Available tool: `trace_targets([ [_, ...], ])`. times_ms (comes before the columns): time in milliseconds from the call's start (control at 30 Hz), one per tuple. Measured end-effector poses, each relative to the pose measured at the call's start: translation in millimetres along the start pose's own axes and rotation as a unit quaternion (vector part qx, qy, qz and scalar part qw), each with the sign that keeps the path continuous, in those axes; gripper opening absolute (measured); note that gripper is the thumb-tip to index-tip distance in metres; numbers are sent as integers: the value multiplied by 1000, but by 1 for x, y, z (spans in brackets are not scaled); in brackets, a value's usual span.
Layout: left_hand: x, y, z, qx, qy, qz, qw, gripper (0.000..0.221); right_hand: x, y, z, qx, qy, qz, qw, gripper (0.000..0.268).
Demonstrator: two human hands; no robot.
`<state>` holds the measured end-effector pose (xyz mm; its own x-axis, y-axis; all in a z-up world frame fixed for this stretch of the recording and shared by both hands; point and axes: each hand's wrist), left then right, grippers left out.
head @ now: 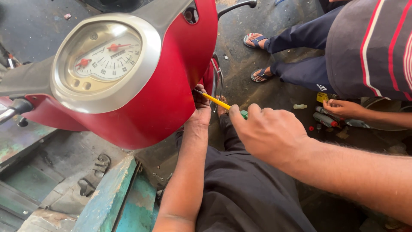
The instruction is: The person uses a screwdriver to remove screws from the front panel of a red scooter, detaches the panel, and sets it aside. They then use the screwdriver to remove screws from the front fender and number plate bracket before pulling the fender away.
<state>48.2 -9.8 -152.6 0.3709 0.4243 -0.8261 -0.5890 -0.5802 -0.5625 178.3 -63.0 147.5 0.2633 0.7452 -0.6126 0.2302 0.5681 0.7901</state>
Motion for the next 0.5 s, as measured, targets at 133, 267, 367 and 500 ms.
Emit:
trace_targets([
  [133,3,3,-1,1,4,7,1000,27,3,2,0,63,-50,-59,995,55],
  [267,6,9,0,-9,7,4,1000,24,8,15,-4,137,-132,-154,970,40],
  [367,9,7,-2,-8,6,-3,1000,24,11,19,-6,195,-194,-180,945,33],
  [500,10,12,-2,3,1,-14,1000,23,12,12,-5,311,-272,-151,898,30],
])
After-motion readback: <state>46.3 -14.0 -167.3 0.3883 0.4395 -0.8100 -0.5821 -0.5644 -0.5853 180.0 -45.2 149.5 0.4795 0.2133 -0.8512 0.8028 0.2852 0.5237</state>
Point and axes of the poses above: each hand's wrist, its own x-axis towards the middle knuckle, its own y-axis out of the back of the hand, z = x × y, and after that the axes turned 7 degrees about -y, right-handed
